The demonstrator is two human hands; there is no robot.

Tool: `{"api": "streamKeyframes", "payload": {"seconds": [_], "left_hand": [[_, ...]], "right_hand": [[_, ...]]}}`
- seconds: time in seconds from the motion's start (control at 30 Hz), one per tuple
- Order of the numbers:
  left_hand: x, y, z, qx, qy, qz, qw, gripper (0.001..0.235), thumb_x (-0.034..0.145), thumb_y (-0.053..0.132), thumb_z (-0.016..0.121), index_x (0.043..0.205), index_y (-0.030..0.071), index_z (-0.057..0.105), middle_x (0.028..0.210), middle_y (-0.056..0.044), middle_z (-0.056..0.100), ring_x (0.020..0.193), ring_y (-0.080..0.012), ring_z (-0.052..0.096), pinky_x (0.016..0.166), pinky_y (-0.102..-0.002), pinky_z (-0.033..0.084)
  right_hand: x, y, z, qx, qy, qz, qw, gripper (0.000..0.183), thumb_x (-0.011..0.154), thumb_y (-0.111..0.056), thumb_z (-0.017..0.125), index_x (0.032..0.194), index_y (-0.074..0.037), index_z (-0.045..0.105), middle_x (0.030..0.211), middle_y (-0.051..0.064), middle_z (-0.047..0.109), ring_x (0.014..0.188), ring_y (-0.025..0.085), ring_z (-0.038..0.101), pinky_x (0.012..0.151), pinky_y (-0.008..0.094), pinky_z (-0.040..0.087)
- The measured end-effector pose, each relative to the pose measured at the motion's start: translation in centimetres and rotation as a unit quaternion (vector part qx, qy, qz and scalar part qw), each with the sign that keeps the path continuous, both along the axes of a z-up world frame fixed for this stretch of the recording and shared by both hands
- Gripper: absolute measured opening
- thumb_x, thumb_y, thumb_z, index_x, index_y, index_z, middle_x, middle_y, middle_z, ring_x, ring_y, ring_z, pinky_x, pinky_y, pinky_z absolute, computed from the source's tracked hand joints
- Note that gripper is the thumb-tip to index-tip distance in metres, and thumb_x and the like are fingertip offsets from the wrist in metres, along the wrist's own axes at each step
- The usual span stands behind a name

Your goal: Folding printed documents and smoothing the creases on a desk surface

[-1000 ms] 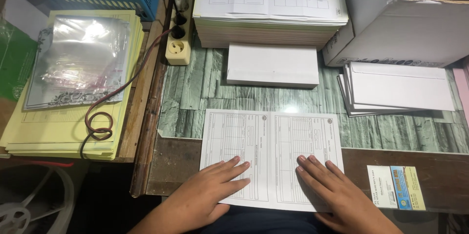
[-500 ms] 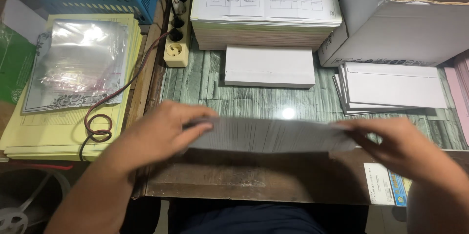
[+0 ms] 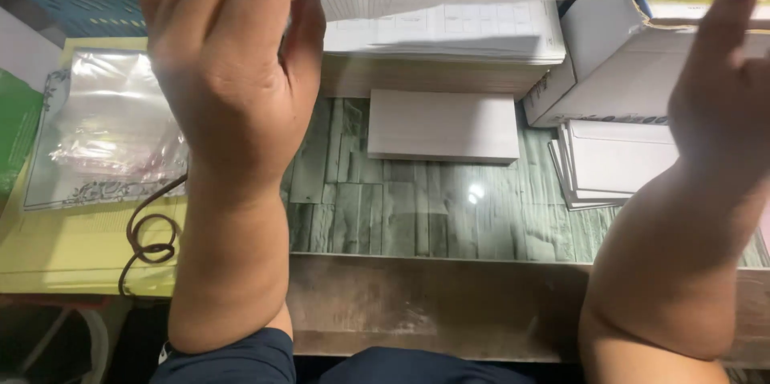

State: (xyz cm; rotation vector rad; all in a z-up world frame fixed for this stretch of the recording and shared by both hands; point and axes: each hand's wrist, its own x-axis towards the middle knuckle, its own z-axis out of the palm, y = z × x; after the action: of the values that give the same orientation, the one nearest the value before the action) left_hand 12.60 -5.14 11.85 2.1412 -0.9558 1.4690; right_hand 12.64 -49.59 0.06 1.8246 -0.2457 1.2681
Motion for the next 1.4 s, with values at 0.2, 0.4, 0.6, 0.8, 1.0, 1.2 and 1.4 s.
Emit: {"api": "streamKeyframes", "payload": {"seconds": [0.2,0.4,0.6,0.8,1.0,1.2,1.4], "left_hand": [[2.9,0.9,-2.1,0.069,0.161,0.018,0.984,0.028,0.087,-0.018,0.072,0.107,0.002,0.073,0.099,-0.009,0.076,0.092,-0.0291,0.070,0.101,-0.049,0.046],[6.3,-0.7,-5.8,0.096,0.355,0.060,0.928,0.028,0.088,-0.009,0.061,0.106,0.006,0.075,0.098,-0.005,0.076,0.085,-0.0248,0.069,0.106,-0.054,0.038],[7.9,-0.6,-7.9,0.091,0.395,0.054,0.913,0.029,0.088,-0.009,0.059,0.107,0.004,0.076,0.099,-0.008,0.076,0.086,-0.0266,0.071,0.106,-0.052,0.037],[8.4,-1.8,-9.2,0.134,0.492,0.108,0.854,0.042,0.093,0.003,0.059,0.135,0.001,0.062,0.144,-0.018,0.056,0.127,-0.0366,0.055,0.108,-0.060,0.036],[8.3,-3.3,-8.7,0.165,0.577,0.146,0.787,0.078,0.093,0.054,0.051,0.154,0.006,0.036,0.165,-0.016,0.025,0.151,-0.0362,0.018,0.117,-0.065,0.008],[9.1,-3.5,-10.5,0.153,0.480,0.142,0.852,0.087,0.093,0.068,0.061,0.151,0.005,0.042,0.162,-0.017,0.027,0.147,-0.0365,0.022,0.115,-0.064,0.014],[10.0,-3.3,-12.2,0.129,0.354,0.110,0.920,0.036,0.090,0.027,0.078,0.122,0.015,0.068,0.118,-0.005,0.058,0.108,-0.0266,0.053,0.098,-0.049,0.035]], "right_hand": [[-0.1,8.3,6.8,0.291,0.305,0.539,0.730,0.031,0.110,0.039,0.069,0.133,0.020,0.079,0.141,0.037,0.077,0.142,0.052,0.072,0.126,0.059,0.050],[2.2,9.0,4.4,0.320,0.369,0.447,0.749,0.041,0.092,0.023,0.060,0.122,0.005,0.079,0.126,0.018,0.079,0.125,0.036,0.075,0.099,0.044,0.059],[2.9,10.6,2.9,0.347,0.401,0.378,0.759,0.050,0.093,0.018,0.044,0.130,0.006,0.075,0.127,0.026,0.075,0.125,0.044,0.068,0.093,0.053,0.056],[3.5,12.4,1.3,0.304,0.428,0.364,0.770,0.068,0.081,0.007,0.053,0.149,0.003,0.052,0.152,0.024,0.054,0.139,0.044,0.047,0.106,0.062,0.039],[4.4,13.6,0.1,0.322,0.460,0.369,0.741,0.043,0.087,-0.010,0.062,0.129,-0.008,0.063,0.132,0.016,0.063,0.116,0.038,0.058,0.100,0.053,0.041],[5.9,13.6,-1.4,0.354,0.472,0.346,0.729,0.063,0.091,-0.014,0.056,0.152,-0.001,0.048,0.157,0.019,0.047,0.148,0.039,0.035,0.115,0.064,0.026],[5.6,14.0,-1.6,0.317,0.414,0.370,0.769,0.054,0.083,-0.009,0.069,0.136,-0.013,0.057,0.134,0.011,0.057,0.119,0.033,0.055,0.092,0.054,0.042]]}}
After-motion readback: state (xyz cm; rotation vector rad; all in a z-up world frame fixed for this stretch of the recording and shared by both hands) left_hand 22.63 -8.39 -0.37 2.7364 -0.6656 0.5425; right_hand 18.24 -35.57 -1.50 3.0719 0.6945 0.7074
